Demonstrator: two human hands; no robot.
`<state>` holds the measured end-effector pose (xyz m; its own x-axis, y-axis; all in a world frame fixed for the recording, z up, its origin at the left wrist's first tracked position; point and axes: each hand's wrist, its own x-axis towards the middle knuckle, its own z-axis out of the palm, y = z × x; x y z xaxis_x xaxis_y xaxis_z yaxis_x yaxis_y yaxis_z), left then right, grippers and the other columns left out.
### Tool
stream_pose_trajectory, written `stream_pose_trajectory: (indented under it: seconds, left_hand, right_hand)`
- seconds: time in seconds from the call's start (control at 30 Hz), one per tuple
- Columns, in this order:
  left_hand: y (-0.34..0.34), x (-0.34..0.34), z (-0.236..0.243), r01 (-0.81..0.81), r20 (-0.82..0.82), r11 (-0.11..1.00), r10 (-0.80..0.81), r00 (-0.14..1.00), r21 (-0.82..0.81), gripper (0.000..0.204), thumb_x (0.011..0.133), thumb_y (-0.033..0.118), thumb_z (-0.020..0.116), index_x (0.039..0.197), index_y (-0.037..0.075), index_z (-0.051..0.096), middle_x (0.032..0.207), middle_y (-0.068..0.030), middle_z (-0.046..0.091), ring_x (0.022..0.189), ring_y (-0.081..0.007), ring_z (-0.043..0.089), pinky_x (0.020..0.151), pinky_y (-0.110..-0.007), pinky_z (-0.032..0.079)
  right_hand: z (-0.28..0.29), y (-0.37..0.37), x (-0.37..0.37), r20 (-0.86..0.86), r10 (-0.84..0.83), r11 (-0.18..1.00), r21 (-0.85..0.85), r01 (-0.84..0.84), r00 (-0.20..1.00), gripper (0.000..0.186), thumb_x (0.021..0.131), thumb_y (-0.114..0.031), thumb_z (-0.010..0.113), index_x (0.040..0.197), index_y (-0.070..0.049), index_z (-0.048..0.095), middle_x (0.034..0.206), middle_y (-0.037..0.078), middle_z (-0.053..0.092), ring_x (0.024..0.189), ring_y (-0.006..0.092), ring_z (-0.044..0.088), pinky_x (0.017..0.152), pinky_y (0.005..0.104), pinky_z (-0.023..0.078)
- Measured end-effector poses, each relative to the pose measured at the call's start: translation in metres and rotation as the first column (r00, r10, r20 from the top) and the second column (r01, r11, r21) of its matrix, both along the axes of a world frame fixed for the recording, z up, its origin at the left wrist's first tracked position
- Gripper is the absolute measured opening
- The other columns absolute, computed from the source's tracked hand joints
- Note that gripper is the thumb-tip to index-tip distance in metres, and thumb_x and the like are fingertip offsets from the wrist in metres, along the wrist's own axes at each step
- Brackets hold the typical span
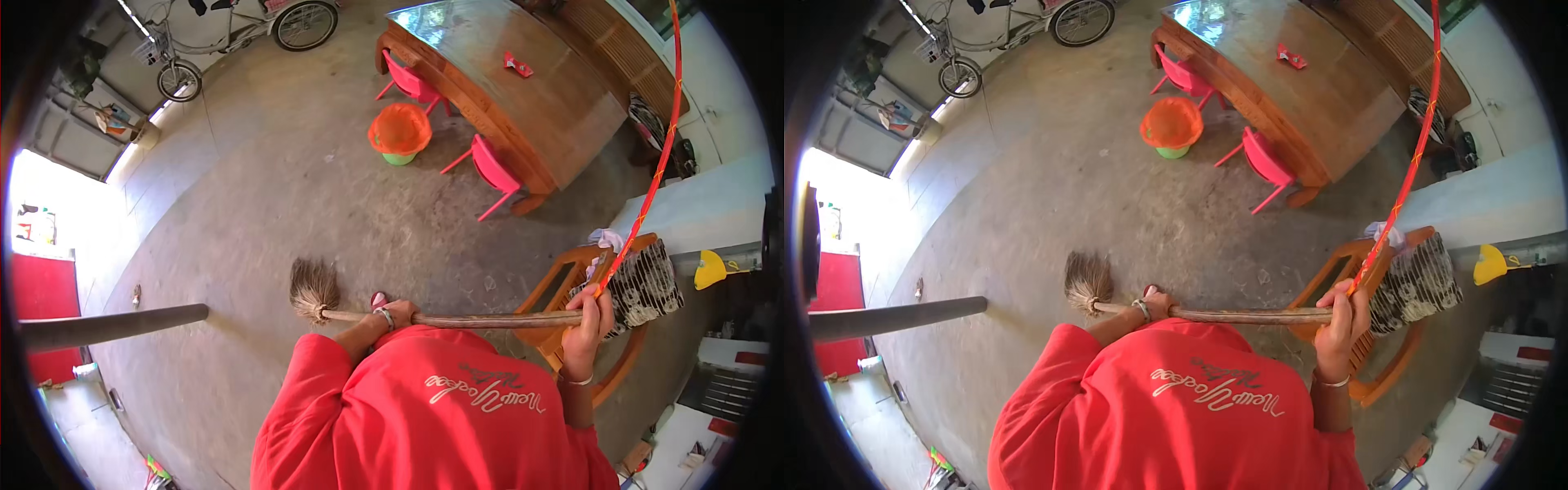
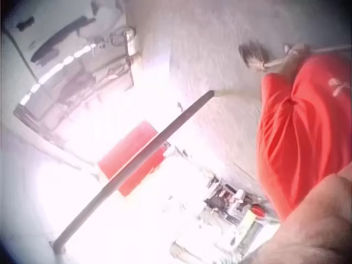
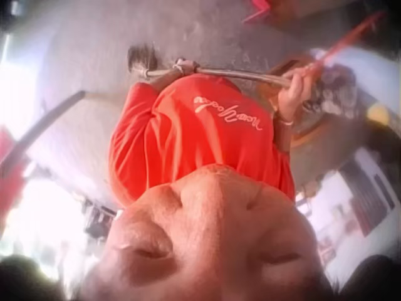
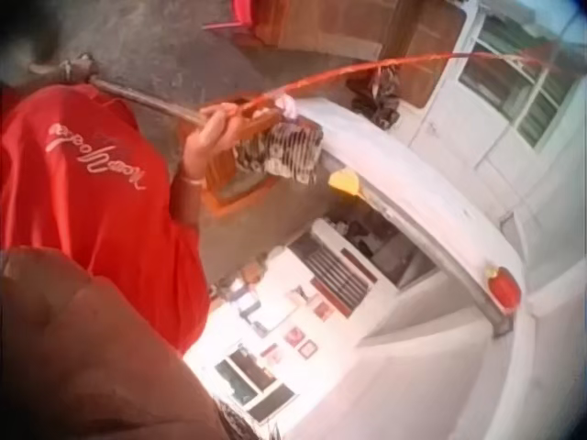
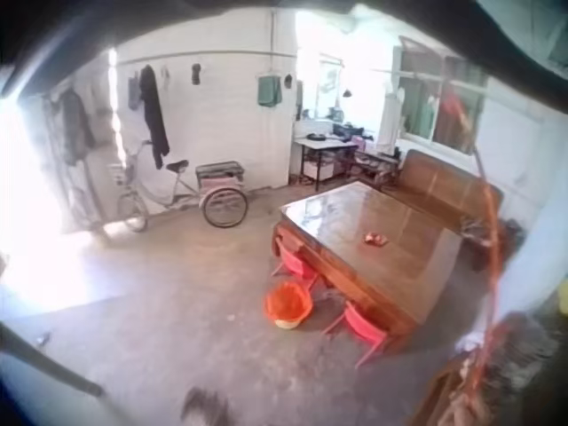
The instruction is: The person sweeps the floor using a broom while holding a fly swatter, gathering debris across the room toward a dustpan.
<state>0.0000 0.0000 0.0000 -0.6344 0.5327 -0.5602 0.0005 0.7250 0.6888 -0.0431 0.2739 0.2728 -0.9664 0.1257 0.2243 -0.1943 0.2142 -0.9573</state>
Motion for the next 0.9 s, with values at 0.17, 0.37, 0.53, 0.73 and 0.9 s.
stream_pose_trajectory:
  seconds: [0.17, 0.37, 0.53, 0.73, 0.9]
  left_hand:
    - [-0.017, -0.011, 0.000, -0.016, 0.040, 0.998, 0.013, 0.999, 0.060, 0.037, 0.064, 0.038, 0.069, 0.092, 0.013, 0.067, 0.089, -0.0164, 0.065, 0.088, -0.0322, 0.062, 0.077, -0.040, 0.047]
    - [-0.038, -0.015, 0.001, -0.054, 0.135, 0.992, 0.039, 0.990, 0.112, 0.038, 0.065, 0.041, 0.068, 0.092, 0.014, 0.066, 0.091, -0.0110, 0.066, 0.090, -0.0277, 0.061, 0.077, -0.040, 0.045]
    - [-0.044, -0.020, -0.014, -0.077, 0.105, 0.984, 0.061, 0.993, 0.159, 0.034, 0.064, 0.035, 0.071, 0.090, 0.013, 0.066, 0.088, -0.0108, 0.066, 0.086, -0.0263, 0.062, 0.073, -0.039, 0.047]
    - [-0.054, -0.022, -0.059, -0.036, 0.021, 0.979, 0.033, 0.999, 0.200, 0.038, 0.066, 0.043, 0.066, 0.086, 0.011, 0.066, 0.090, -0.0147, 0.065, 0.088, -0.0310, 0.062, 0.073, -0.042, 0.046]
    - [-0.072, -0.031, -0.096, -0.019, -0.065, 0.973, 0.035, 0.997, 0.232, 0.035, 0.066, 0.040, 0.066, 0.084, 0.010, 0.066, 0.084, -0.0161, 0.065, 0.083, -0.0312, 0.063, 0.069, -0.040, 0.047]
  right_hand:
    - [0.010, -0.025, -0.009, 0.005, -0.039, 0.999, -0.031, 0.039, 0.999, 0.012, 0.087, -0.011, 0.042, 0.089, -0.001, 0.049, 0.067, 0.003, 0.047, 0.059, 0.0085, 0.045, 0.055, 0.0218, 0.037]
    - [0.003, -0.049, -0.023, -0.014, -0.075, 0.995, -0.064, 0.074, 0.997, 0.010, 0.085, -0.007, 0.043, 0.083, -0.002, 0.052, 0.065, 0.002, 0.047, 0.057, 0.0064, 0.041, 0.054, 0.0197, 0.033]
    - [0.003, -0.055, -0.034, -0.003, -0.065, 0.996, -0.057, 0.065, 0.998, 0.011, 0.086, -0.009, 0.043, 0.084, -0.002, 0.052, 0.065, 0.002, 0.047, 0.057, 0.0071, 0.043, 0.054, 0.0205, 0.035]
    - [-0.004, -0.064, -0.044, 0.068, -0.091, 0.994, -0.049, 0.094, 0.994, 0.011, 0.085, -0.012, 0.041, 0.085, -0.003, 0.048, 0.063, 0.004, 0.047, 0.057, 0.0095, 0.044, 0.053, 0.0223, 0.036]
    - [-0.014, -0.066, -0.062, 0.218, -0.125, 0.992, 0.018, 0.124, 0.968, 0.012, 0.085, -0.013, 0.041, 0.085, -0.004, 0.048, 0.064, 0.004, 0.050, 0.056, 0.0083, 0.044, 0.048, 0.0211, 0.033]
